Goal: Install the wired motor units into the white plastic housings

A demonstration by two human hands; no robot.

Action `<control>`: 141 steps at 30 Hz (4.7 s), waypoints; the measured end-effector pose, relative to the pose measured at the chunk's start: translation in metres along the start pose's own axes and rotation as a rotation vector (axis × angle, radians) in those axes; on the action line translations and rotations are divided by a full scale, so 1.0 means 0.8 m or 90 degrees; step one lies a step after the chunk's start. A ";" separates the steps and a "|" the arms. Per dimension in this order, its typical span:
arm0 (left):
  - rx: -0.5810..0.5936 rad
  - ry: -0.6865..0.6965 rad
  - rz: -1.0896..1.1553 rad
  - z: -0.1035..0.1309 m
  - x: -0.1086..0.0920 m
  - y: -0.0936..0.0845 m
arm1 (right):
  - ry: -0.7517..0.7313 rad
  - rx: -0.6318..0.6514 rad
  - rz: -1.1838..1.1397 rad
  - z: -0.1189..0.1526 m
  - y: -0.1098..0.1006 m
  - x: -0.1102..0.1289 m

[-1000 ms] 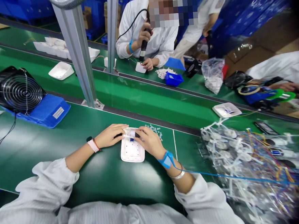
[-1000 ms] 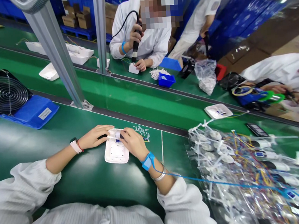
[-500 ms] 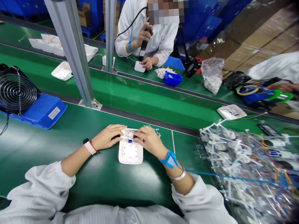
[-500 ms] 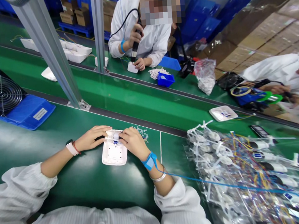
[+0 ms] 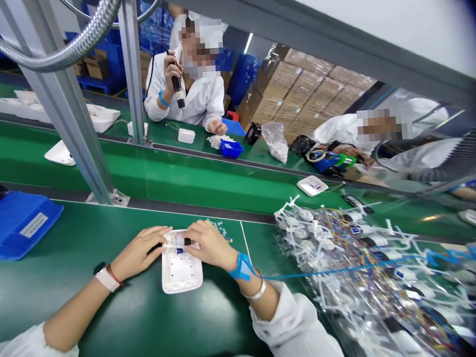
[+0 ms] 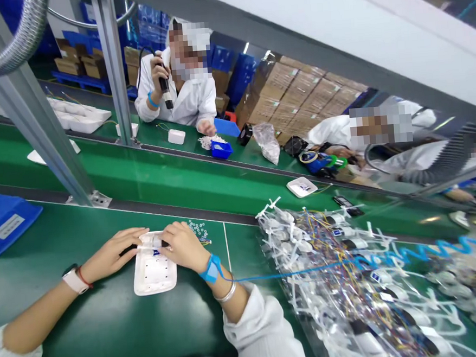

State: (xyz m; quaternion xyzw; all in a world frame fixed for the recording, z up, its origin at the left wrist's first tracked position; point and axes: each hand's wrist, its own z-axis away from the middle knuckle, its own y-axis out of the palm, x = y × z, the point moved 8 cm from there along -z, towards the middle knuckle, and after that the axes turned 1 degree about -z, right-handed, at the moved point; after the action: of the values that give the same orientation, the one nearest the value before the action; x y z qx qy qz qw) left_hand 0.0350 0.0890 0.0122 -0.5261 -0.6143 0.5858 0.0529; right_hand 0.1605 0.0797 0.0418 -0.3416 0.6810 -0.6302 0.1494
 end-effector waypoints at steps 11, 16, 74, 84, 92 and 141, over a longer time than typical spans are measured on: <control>-0.003 -0.007 0.005 0.000 0.001 0.000 | -0.067 -0.063 -0.055 -0.013 0.026 0.026; 0.003 -0.023 0.008 0.000 0.000 -0.001 | -0.098 -0.102 -0.037 -0.005 0.028 0.025; -0.009 -0.047 -0.078 0.002 -0.007 -0.009 | -0.010 -0.167 0.074 0.041 0.018 0.014; -0.002 -0.053 -0.044 -0.003 0.003 -0.009 | 0.022 -0.138 -0.014 0.026 0.020 0.007; -0.025 -0.050 -0.051 -0.005 -0.002 -0.013 | 0.042 -0.145 -0.026 0.023 0.020 0.008; -0.345 -0.228 0.528 -0.071 -0.056 -0.065 | 0.285 -0.468 -0.609 0.051 -0.065 -0.061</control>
State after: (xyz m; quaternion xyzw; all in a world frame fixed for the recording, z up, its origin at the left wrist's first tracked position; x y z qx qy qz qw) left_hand 0.0632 0.1073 0.0944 -0.6118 -0.4829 0.4585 -0.4270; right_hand 0.2364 0.0822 0.0741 -0.4968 0.6397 -0.4088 -0.4206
